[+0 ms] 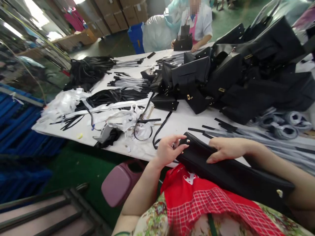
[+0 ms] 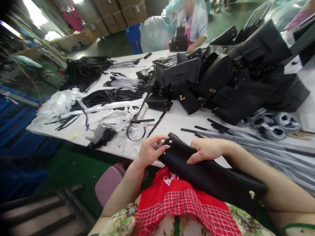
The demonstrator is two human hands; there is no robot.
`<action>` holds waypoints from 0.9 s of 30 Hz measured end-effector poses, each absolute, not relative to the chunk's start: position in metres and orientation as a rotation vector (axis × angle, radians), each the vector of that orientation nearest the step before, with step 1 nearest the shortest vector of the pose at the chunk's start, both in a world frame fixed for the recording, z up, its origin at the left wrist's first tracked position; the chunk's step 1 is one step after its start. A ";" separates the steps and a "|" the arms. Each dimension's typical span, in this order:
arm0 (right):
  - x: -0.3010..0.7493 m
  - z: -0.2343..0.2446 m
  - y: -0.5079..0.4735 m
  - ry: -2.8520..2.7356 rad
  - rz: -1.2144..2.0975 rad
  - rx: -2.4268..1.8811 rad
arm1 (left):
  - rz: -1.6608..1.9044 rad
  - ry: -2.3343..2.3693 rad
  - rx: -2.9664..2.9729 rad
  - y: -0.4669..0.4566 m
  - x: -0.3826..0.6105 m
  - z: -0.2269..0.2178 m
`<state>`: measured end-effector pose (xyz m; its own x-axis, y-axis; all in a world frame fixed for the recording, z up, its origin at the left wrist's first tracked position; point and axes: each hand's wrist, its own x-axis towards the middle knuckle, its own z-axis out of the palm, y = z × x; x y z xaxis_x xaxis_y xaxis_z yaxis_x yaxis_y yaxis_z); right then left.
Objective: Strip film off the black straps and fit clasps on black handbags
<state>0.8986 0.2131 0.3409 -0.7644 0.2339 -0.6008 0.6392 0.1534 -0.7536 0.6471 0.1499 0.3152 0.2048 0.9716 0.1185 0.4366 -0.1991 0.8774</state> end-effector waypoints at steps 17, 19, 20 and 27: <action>0.888 0.296 0.232 1.713 -2.104 0.987 | 0.849 1.282 1.527 0.170 0.640 0.313; 0.887 0.281 0.236 1.669 -2.142 1.057 | 0.830 1.192 1.491 0.168 0.650 0.316; 0.886 0.275 0.238 1.709 -2.110 1.079 | 0.795 1.143 1.510 0.166 0.658 0.319; 0.875 0.271 0.243 2.122 -1.663 1.430 | 0.706 0.676 2.024 0.160 0.736 0.334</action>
<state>0.8747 0.2428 0.2713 -0.5577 0.6015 -0.5720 0.6992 -0.0308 -0.7142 0.7362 0.1596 0.3345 0.6924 0.6854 0.2256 0.1956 -0.4793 0.8556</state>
